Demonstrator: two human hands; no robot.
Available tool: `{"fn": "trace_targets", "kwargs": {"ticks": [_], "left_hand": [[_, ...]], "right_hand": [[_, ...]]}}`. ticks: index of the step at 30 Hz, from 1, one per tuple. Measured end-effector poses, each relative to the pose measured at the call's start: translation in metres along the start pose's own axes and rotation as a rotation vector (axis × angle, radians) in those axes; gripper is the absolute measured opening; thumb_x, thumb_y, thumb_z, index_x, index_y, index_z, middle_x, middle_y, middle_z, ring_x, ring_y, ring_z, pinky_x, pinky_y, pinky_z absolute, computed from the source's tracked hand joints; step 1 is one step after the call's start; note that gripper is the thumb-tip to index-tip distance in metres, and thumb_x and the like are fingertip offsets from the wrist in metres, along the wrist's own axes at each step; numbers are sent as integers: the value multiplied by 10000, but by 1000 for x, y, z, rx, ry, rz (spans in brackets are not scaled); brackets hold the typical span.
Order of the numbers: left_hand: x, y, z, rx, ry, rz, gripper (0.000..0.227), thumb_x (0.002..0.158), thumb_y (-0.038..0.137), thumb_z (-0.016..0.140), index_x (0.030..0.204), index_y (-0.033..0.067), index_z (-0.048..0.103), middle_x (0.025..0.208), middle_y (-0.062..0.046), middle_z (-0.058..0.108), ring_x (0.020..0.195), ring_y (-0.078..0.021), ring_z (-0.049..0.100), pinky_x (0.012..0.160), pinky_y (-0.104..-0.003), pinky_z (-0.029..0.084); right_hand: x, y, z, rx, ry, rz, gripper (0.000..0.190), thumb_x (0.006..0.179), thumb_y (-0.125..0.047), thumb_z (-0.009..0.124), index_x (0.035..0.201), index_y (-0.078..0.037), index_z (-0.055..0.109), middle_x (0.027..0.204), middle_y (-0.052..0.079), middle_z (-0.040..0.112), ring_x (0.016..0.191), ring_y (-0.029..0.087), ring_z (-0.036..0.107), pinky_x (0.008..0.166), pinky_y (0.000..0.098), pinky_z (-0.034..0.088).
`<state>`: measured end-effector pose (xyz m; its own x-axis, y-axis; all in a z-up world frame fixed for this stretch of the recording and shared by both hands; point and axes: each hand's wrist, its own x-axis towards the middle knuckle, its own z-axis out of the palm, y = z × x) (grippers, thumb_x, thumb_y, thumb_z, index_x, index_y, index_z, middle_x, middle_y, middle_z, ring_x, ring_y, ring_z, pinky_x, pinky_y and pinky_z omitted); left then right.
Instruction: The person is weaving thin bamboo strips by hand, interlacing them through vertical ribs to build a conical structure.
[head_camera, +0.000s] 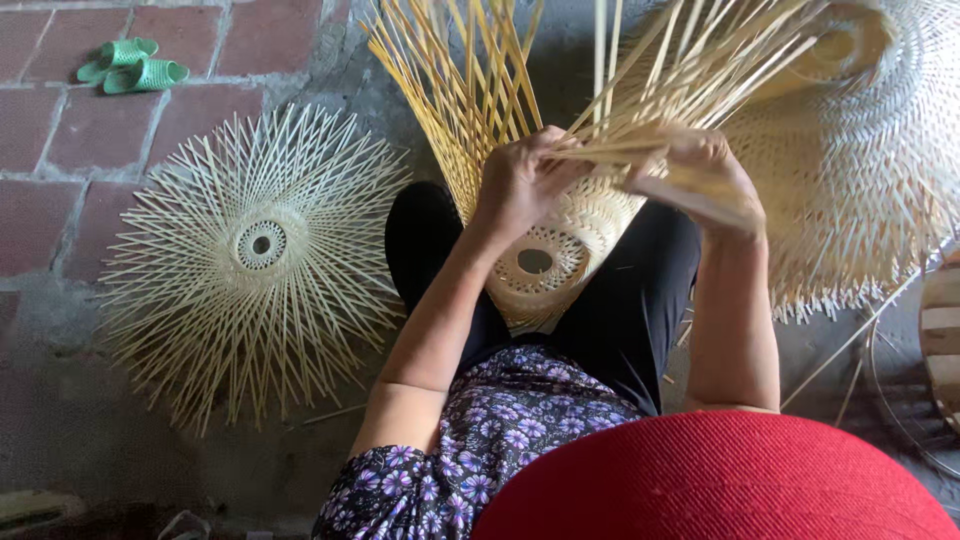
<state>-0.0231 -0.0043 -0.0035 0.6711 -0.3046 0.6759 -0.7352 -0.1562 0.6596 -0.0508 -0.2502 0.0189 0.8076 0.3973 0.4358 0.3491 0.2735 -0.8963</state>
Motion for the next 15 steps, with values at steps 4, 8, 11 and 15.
{"fn": "trace_targets", "kwargs": {"ticks": [4,8,11,15], "left_hand": [[2,-7,13,106,54,-55,312,903,232,822,1140,95,671,992,-44,774,783,-117,769,682,-265,660],[-9,-25,-8,-112,-57,82,217,999,199,809,1150,150,662,1037,-20,748,904,-151,786,832,-290,677],[-22,-28,-11,140,13,211,386,956,156,782,1279,139,571,1117,-46,711,1031,-232,744,946,-397,642],[-21,-37,-2,-81,20,246,729,1025,74,776,1568,258,325,1173,-42,715,1027,-163,763,961,-338,676]], "right_hand": [[9,-8,6,-312,146,55,188,915,-206,793,1019,-73,710,1009,60,739,954,190,710,861,364,613],[26,-8,22,-317,482,113,145,944,-228,718,977,-90,688,919,24,730,877,174,699,796,355,627],[42,6,31,-79,585,-146,49,950,-159,685,912,-130,696,863,15,718,863,179,687,803,343,653],[44,23,22,-1360,291,-325,123,987,16,718,1065,-76,699,882,60,681,797,169,662,686,281,573]]}}
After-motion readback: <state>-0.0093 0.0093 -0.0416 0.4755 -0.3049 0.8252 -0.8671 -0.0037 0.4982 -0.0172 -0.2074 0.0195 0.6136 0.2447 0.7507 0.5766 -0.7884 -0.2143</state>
